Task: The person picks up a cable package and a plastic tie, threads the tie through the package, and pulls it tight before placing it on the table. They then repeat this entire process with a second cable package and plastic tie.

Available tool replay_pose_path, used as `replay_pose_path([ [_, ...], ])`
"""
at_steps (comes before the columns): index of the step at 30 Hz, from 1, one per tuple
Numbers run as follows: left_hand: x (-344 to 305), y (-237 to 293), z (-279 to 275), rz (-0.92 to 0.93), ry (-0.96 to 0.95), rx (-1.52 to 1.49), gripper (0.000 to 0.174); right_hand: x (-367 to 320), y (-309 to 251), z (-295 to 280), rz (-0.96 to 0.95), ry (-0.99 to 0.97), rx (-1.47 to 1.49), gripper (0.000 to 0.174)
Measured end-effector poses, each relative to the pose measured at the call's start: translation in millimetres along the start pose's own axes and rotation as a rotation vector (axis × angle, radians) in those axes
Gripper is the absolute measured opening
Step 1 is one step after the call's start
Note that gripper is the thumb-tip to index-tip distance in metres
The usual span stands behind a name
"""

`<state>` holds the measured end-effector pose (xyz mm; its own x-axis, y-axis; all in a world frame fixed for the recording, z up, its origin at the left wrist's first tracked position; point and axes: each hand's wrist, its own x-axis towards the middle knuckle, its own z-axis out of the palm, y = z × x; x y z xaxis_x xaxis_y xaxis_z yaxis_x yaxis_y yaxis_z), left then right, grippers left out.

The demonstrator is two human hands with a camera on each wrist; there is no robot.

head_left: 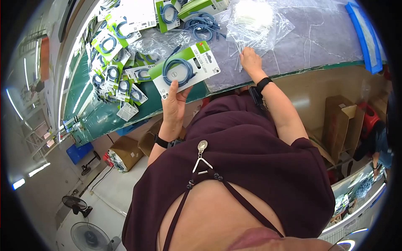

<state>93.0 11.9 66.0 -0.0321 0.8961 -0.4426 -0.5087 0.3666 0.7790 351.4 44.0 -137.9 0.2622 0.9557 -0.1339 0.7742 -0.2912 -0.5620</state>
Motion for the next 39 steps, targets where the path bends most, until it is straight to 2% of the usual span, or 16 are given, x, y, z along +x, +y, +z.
replay_pose_path([
  [3, 3, -2, 4, -0.017, -0.030, 0.015, 0.033, 7, 7, 0, 0.027, 0.002, 0.037, 0.015],
  [6, 6, 2, 8, -0.031, -0.057, 0.039, 0.034, 12, 14, -5, 0.069, -0.061, 0.200, 0.013],
  [11, 26, 11, 23, -0.037, -0.119, -0.019, 0.030, 14, 24, -24, -0.001, -0.092, 0.320, 0.015],
  [14, 40, 18, 45, -0.037, -0.178, -0.084, 0.027, 16, 27, -33, 0.010, -0.068, 0.521, 0.014],
  [19, 49, 13, 76, -0.008, -0.296, -0.134, 0.026, 20, 42, -23, 0.081, -0.070, 0.491, 0.013],
  [22, 55, 6, 74, -0.040, -0.286, -0.159, 0.026, 16, 33, -21, 0.144, -0.046, 0.390, 0.011],
  [26, 54, 8, 83, -0.041, -0.280, -0.194, 0.026, 18, 36, -22, 0.175, -0.076, 0.442, 0.011],
  [31, 52, 14, 91, 0.015, -0.253, -0.182, 0.026, 16, 43, -28, 0.082, -0.041, 0.510, 0.011],
  [34, 51, 19, 95, -0.035, -0.273, -0.237, 0.024, 12, 39, -34, -0.125, 0.041, 0.379, 0.011],
  [39, 59, 20, 95, -0.122, -0.372, -0.354, 0.021, 13, 35, -47, -0.120, 0.026, 0.484, 0.011],
])
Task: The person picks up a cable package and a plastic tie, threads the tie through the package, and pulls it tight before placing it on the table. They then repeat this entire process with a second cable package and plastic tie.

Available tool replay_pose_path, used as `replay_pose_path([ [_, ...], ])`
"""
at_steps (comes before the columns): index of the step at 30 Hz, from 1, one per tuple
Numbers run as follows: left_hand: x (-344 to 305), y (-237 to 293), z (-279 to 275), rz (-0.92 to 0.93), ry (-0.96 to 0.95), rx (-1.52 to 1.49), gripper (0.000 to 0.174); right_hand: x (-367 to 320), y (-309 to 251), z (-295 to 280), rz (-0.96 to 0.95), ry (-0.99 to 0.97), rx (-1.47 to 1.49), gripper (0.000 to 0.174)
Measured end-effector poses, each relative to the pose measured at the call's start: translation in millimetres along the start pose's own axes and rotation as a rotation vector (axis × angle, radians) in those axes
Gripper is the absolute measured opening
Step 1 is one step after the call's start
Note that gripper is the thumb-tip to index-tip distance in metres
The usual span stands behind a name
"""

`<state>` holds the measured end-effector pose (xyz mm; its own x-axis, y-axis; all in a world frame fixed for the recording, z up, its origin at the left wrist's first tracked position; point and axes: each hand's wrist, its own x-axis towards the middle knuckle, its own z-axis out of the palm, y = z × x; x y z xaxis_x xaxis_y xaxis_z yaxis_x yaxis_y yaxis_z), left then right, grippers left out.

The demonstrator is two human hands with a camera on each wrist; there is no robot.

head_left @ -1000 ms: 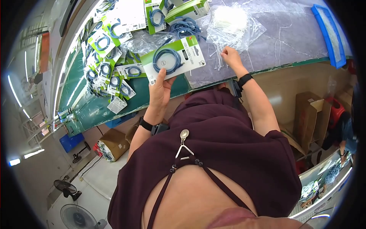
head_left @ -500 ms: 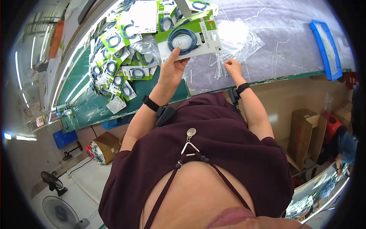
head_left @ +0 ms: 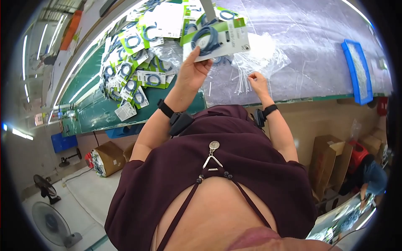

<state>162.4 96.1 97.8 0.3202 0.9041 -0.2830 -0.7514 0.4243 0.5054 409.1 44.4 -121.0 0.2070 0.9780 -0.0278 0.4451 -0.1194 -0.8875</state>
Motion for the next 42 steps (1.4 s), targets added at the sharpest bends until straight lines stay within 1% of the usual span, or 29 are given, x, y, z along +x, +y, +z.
replay_pose_path([
  [2, 3, -2, 0, -0.026, 0.019, -0.008, 0.020, 3, 10, 3, -0.017, -0.038, 0.040, 0.013],
  [3, 2, -2, 0, -0.020, 0.045, -0.010, 0.020, 1, 16, 6, 0.016, -0.028, 0.041, 0.013],
  [5, 1, -5, -1, -0.020, 0.075, -0.002, 0.019, 4, 18, 11, 0.102, -0.112, 0.054, 0.014],
  [6, 1, -6, -1, -0.025, 0.080, 0.008, 0.018, 3, 17, 13, 0.109, -0.110, 0.060, 0.014],
  [9, -1, -7, -4, -0.024, 0.095, 0.033, 0.017, 6, 6, 12, 0.340, -0.105, 0.099, 0.014],
  [10, 0, -7, -6, -0.031, 0.107, 0.013, 0.017, 6, 3, 9, 0.339, -0.108, 0.102, 0.014],
  [13, -2, 1, -6, 0.008, 0.136, -0.028, 0.019, 3, -24, 3, 0.056, -0.095, 0.199, 0.010],
  [14, -4, 1, 0, -0.012, 0.123, -0.067, 0.020, 2, -52, -3, 0.031, -0.116, 0.211, 0.010],
  [16, -8, 1, 10, -0.070, 0.091, -0.151, 0.020, -3, -108, -24, -0.040, -0.147, 0.334, 0.006],
  [17, -9, 5, 10, -0.057, 0.090, -0.151, 0.020, -3, -130, -33, -0.050, -0.154, 0.335, 0.006],
  [20, -8, 8, 12, -0.113, 0.004, -0.280, 0.020, -3, -179, -56, -0.322, -0.059, 0.380, 0.008],
  [25, -9, 13, 19, -0.119, 0.042, -0.342, 0.019, -7, -213, -71, -0.409, -0.031, 0.359, 0.008],
  [28, -11, 10, 25, -0.103, 0.065, -0.366, 0.017, -12, -224, -78, -0.547, 0.094, 0.067, 0.009],
  [29, -12, 10, 28, -0.097, 0.062, -0.364, 0.017, -14, -228, -80, -0.553, 0.094, 0.069, 0.009],
  [32, -14, 9, 35, -0.119, 0.051, -0.401, 0.018, -18, -239, -84, -0.431, 0.106, 0.168, 0.010],
  [33, -15, 9, 38, -0.113, 0.048, -0.400, 0.018, -17, -239, -84, -0.437, 0.104, 0.170, 0.010],
  [36, -18, 7, 49, -0.104, 0.001, -0.360, 0.019, -13, -239, -83, -0.529, 0.087, 0.325, 0.008],
  [37, -19, 6, 52, -0.102, -0.002, -0.358, 0.019, -13, -241, -83, -0.533, 0.088, 0.326, 0.008],
  [40, -24, 5, 61, -0.122, -0.120, -0.386, 0.019, -19, -255, -84, -0.335, -0.019, 0.563, 0.006],
  [41, -25, 4, 64, -0.118, -0.122, -0.383, 0.019, -20, -258, -86, -0.340, -0.020, 0.566, 0.006],
  [42, -27, 4, 66, -0.148, -0.186, -0.466, 0.019, -22, -261, -89, -0.353, -0.031, 0.535, 0.007],
])
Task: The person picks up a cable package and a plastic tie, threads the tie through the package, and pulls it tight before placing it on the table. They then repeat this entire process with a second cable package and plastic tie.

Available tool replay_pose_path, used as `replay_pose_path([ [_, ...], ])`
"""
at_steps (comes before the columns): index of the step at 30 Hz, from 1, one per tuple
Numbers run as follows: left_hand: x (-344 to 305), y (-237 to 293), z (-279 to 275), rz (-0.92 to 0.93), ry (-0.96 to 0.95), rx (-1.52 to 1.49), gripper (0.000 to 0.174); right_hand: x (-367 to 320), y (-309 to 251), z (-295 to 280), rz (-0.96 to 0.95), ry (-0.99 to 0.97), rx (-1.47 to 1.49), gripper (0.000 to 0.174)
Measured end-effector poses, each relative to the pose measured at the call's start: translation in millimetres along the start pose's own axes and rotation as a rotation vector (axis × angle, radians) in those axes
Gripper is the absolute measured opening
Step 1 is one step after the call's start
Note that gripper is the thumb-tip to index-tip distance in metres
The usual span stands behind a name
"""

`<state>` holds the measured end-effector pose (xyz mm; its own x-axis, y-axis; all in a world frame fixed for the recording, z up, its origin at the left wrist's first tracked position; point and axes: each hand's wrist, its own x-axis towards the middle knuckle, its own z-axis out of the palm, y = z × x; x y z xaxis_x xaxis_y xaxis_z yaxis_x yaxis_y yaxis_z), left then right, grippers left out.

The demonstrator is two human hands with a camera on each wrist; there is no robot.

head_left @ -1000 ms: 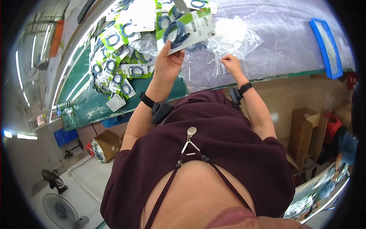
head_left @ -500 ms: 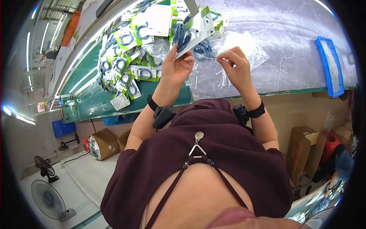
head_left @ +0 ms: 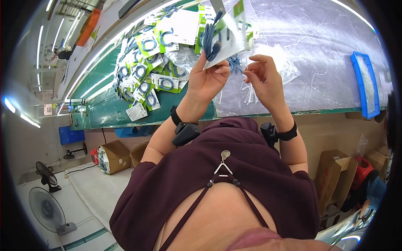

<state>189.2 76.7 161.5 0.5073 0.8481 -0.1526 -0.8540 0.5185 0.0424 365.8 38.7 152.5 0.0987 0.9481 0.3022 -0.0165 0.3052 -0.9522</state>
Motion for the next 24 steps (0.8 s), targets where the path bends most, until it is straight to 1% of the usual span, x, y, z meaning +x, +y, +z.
replay_pose_path([
  [2, -3, 0, 4, -0.068, -0.121, -0.155, 0.019, 0, -10, 2, -0.018, -0.040, -0.045, 0.008],
  [3, -4, 1, 5, -0.056, -0.119, -0.145, 0.019, 1, -18, 4, -0.021, -0.047, -0.031, 0.008],
  [6, -4, 2, 5, -0.126, -0.261, -0.305, 0.020, 6, -43, 7, -0.305, -0.067, -0.319, 0.011],
  [7, -5, 3, 6, -0.122, -0.255, -0.297, 0.020, 7, -47, 8, -0.304, -0.066, -0.309, 0.011],
  [10, -7, 6, 12, -0.154, -0.331, -0.345, 0.020, 12, -54, 17, -0.478, -0.045, -0.411, 0.014],
  [15, -10, 8, 12, -0.171, -0.346, -0.346, 0.019, 19, -57, 28, -0.518, -0.064, -0.351, 0.016],
  [22, -11, 8, 13, -0.174, -0.325, -0.345, 0.019, 24, -55, 32, -0.585, -0.095, -0.389, 0.017],
  [24, -9, 10, 8, -0.175, -0.351, -0.319, 0.021, 25, -55, 34, -0.576, -0.095, -0.382, 0.017],
])
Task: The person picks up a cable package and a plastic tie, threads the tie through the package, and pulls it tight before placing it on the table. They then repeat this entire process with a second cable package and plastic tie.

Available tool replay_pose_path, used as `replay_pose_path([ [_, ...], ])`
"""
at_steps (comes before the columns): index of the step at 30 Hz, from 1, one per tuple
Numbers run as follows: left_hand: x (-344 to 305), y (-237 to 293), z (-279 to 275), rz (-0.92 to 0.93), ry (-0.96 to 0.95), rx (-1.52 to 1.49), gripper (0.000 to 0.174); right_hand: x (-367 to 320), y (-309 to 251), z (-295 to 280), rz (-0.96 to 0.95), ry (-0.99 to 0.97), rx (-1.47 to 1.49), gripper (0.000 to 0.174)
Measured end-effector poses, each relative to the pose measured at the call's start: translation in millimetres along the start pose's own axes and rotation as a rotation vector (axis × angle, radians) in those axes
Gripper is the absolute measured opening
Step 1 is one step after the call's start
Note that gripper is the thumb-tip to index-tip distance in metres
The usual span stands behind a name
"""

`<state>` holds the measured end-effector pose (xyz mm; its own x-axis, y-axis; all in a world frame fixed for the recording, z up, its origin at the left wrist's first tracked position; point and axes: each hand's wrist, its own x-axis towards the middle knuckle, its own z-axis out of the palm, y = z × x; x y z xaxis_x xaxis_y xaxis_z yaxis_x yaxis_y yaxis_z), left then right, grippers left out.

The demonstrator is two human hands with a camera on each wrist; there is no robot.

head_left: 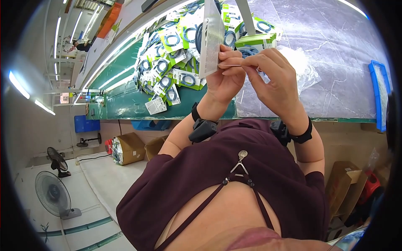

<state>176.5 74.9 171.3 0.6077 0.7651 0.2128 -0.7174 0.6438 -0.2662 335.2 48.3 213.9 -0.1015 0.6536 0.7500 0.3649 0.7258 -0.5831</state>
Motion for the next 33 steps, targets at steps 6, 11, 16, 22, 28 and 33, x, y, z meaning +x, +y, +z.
replay_pose_path([
  [6, 2, -8, 4, 0.101, 0.085, 0.359, 0.031, -2, 3, 10, 0.098, 0.002, 0.059, 0.013],
  [11, 6, 12, -9, 0.168, 0.315, 0.553, 0.035, -18, 32, 25, 0.266, 0.098, 0.115, 0.016],
  [16, 10, 12, -6, 0.165, 0.455, 0.758, 0.032, -29, 57, 27, 0.405, 0.114, 0.294, 0.015],
  [22, 18, 7, -4, 0.304, 0.477, 0.951, 0.029, -40, 79, 33, 0.487, 0.205, 0.514, 0.025],
  [28, 20, 2, 14, 0.479, 0.371, 1.279, 0.029, -44, 52, -3, 0.080, -0.053, -0.277, 0.024],
  [33, 21, -12, 14, 0.424, 0.377, 1.329, 0.024, -18, 28, -14, -0.241, 0.005, -0.467, 0.020],
])
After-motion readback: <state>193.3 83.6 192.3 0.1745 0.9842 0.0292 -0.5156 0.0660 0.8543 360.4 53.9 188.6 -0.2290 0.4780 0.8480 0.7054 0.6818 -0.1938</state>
